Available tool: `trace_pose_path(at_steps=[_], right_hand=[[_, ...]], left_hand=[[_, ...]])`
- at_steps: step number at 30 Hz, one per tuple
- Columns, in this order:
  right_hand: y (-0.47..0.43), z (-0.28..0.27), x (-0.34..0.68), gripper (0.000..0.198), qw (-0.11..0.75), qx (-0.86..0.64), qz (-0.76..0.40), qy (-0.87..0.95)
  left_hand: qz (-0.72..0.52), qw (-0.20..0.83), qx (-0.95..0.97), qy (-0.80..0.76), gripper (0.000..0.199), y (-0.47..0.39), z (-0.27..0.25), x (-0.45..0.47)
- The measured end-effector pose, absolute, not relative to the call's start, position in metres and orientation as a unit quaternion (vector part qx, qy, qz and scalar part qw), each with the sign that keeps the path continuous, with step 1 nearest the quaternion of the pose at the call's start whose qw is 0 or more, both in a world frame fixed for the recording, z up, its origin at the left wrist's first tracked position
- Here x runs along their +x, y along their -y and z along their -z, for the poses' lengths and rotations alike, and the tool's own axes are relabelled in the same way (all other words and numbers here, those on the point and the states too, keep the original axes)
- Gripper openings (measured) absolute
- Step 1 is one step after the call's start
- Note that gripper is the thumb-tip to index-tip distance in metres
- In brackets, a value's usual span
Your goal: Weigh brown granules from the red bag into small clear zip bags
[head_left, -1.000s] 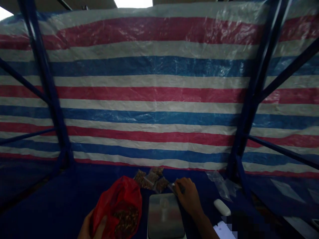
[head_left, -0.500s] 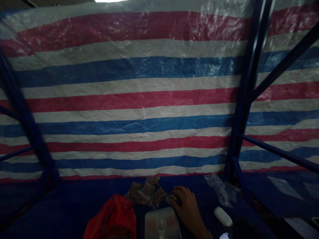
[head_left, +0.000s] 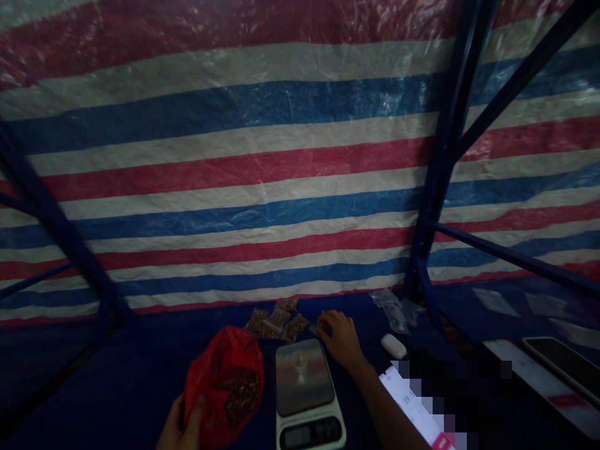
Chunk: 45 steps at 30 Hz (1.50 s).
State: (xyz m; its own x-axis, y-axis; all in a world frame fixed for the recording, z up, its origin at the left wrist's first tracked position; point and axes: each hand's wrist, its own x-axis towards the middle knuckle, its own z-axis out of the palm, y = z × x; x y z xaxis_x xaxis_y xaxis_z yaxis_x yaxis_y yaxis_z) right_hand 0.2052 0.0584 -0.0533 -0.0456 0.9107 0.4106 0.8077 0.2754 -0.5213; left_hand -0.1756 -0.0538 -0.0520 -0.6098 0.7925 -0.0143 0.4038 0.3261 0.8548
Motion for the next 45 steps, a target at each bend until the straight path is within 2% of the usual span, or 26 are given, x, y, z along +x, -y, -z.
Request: trace_pose_path(at_steps=[20, 45], right_hand=[[-0.063, 0.056, 0.204, 0.015, 0.464, -0.566, -0.126, 0.67], [-0.057, 0.052, 0.203, 0.018, 0.432, -0.58, -0.129, 0.679]], left_hand=[[-0.437, 0.24, 0.403, -0.768, 0.071, 0.056, 0.055, -0.175], [-0.437, 0.229, 0.403, -0.771, 0.061, 0.059, 0.048, -0.172]])
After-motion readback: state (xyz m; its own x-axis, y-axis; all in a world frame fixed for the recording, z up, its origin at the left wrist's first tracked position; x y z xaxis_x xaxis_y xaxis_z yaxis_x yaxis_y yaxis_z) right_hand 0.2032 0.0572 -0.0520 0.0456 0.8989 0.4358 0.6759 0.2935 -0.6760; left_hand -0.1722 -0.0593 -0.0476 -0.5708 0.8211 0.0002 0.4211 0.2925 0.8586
